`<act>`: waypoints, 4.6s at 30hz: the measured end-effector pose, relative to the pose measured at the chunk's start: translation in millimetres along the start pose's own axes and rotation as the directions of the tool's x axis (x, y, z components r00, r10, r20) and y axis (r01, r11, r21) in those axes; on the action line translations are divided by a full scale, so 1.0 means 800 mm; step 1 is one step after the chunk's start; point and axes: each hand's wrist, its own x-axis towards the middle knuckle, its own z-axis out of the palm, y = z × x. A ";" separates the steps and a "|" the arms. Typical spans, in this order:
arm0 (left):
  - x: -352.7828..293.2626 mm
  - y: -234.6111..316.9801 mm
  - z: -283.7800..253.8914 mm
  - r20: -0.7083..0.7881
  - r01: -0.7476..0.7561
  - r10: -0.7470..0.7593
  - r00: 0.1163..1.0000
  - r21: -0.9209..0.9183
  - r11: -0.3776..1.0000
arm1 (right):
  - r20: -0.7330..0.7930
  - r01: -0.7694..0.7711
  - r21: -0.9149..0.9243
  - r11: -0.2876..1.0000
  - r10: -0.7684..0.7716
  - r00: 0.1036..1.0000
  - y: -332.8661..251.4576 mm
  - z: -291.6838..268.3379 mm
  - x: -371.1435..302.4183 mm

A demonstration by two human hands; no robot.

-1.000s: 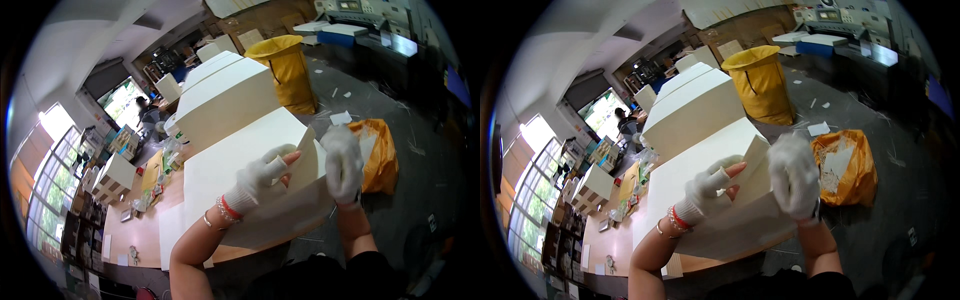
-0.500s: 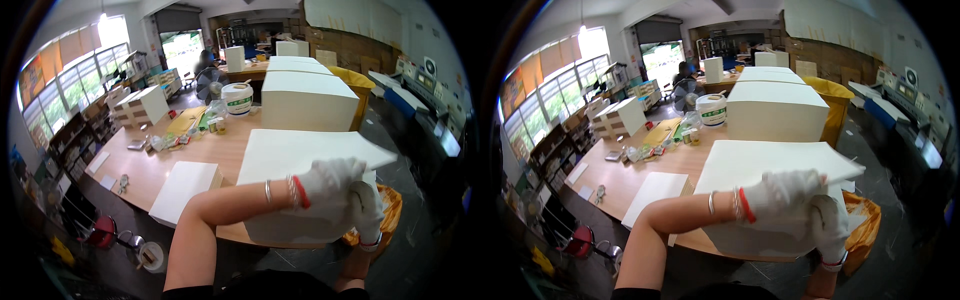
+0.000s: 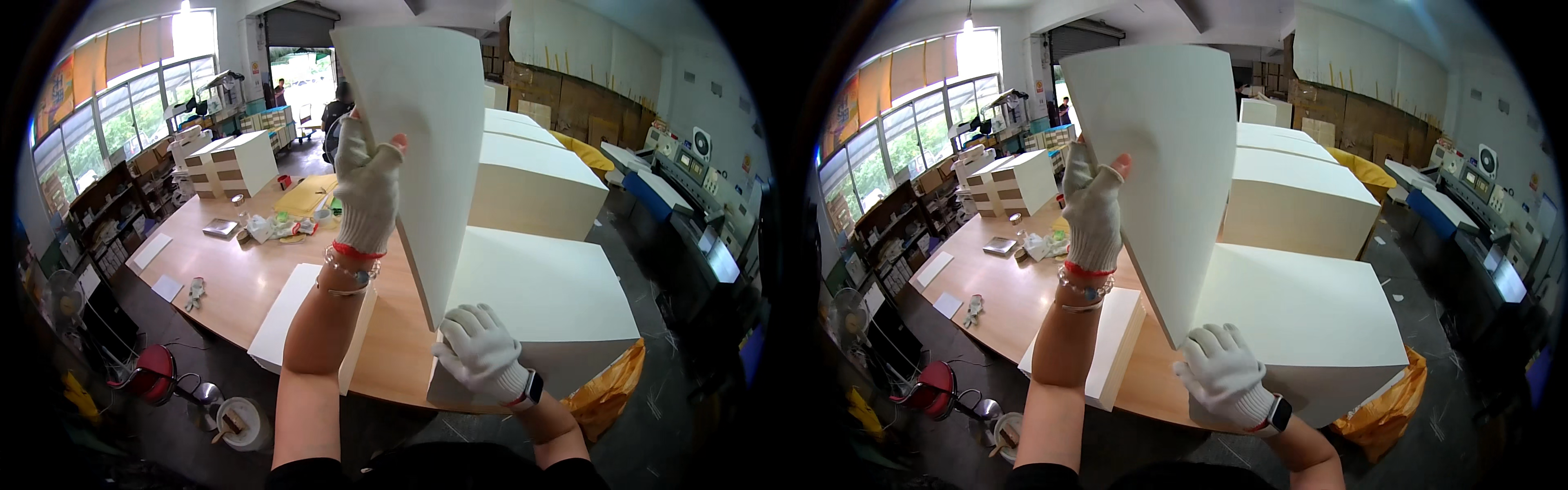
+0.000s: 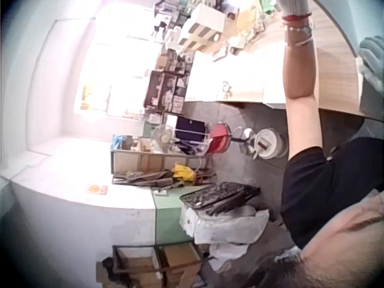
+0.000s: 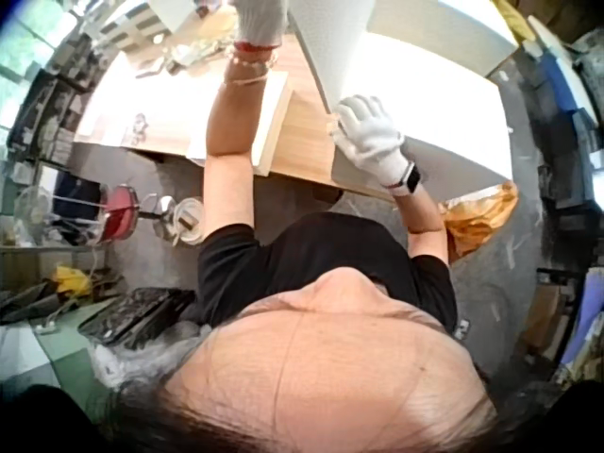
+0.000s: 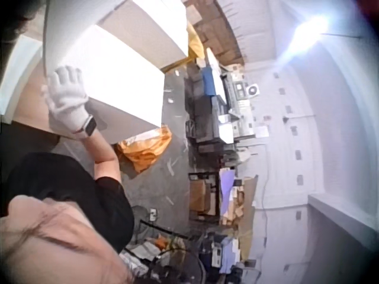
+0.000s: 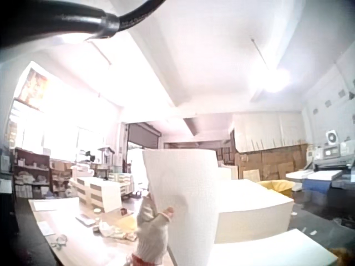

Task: The person repeatedly picks up white rectangular panels from a table and places them onto a stack of similar panels. The person wears white gloves and handles the panels one at a time in a repetitive loop.

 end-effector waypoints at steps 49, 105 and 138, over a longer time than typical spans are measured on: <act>-0.360 -0.052 -0.644 -0.282 0.730 -0.757 0.590 0.587 0.350 | 0.477 -0.408 0.140 0.902 0.300 0.826 -0.110 0.382 -0.042; -0.208 -0.072 0.245 0.967 -0.491 -0.241 0.084 0.250 0.834 | -0.532 -0.485 -0.231 0.843 0.308 0.789 0.145 -0.200 -0.172; -0.204 -0.083 0.233 0.967 -0.132 -0.175 0.185 0.201 0.971 | -0.700 -0.416 -0.190 0.889 0.174 0.692 0.185 -0.166 -0.193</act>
